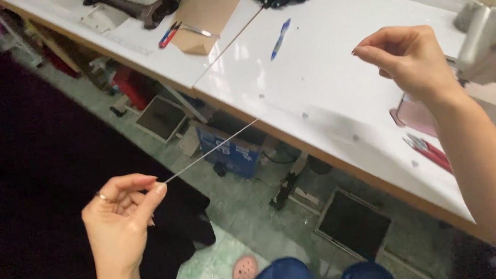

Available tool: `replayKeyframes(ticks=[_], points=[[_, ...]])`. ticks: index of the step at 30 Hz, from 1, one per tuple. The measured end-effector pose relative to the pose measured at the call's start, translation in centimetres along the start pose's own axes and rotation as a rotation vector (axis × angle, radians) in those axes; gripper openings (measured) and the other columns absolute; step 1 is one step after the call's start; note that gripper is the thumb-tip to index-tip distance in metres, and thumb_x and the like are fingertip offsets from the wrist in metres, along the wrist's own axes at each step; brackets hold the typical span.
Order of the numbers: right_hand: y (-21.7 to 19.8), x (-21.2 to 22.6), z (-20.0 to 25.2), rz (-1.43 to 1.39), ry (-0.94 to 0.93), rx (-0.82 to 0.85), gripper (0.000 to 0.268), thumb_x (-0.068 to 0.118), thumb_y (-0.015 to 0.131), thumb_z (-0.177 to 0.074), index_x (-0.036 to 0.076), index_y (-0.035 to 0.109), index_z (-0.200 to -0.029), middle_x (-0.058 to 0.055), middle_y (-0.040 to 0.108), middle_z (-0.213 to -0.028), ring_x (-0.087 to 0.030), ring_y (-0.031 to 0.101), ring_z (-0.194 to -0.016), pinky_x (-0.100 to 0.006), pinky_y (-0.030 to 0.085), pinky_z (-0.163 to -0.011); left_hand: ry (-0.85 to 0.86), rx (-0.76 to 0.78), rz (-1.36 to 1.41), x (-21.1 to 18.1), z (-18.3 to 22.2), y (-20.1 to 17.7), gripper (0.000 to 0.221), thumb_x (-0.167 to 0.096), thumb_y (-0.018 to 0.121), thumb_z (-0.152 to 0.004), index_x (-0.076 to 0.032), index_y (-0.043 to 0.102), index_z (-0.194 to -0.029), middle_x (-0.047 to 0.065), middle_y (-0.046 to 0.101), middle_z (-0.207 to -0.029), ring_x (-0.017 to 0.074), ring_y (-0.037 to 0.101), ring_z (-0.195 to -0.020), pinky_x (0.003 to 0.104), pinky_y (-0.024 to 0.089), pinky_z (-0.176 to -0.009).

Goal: The person is seen adjusting a pink scarf on a mannequin, pinning it in place, and then moving to a sewing machine to thread a needle.

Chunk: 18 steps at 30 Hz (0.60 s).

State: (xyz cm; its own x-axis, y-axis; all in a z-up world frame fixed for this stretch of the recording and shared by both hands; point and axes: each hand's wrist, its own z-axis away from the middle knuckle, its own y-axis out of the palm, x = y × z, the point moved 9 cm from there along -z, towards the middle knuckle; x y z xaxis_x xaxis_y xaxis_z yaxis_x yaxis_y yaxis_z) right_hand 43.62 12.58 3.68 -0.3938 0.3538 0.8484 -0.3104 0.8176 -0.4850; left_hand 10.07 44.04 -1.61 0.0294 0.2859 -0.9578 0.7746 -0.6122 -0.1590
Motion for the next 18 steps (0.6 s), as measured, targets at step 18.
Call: replayKeyframes(ticks=[18], points=[[1.1,10.7,-8.4,-0.948,-0.181,-0.095,0.010,0.007,0.059,-0.094,0.006,0.055,-0.085,-0.006,0.050,-0.076,-0.016,0.050,-0.066,-0.028,0.049,-0.063,-0.560,0.120,0.100,8.2,-6.0,4.3,0.030,-0.003,0.081,-0.069,0.001,0.077,-0.099,0.008,0.072,-0.070,0.0130,0.052,-0.045,0.026,0.042,-0.035]])
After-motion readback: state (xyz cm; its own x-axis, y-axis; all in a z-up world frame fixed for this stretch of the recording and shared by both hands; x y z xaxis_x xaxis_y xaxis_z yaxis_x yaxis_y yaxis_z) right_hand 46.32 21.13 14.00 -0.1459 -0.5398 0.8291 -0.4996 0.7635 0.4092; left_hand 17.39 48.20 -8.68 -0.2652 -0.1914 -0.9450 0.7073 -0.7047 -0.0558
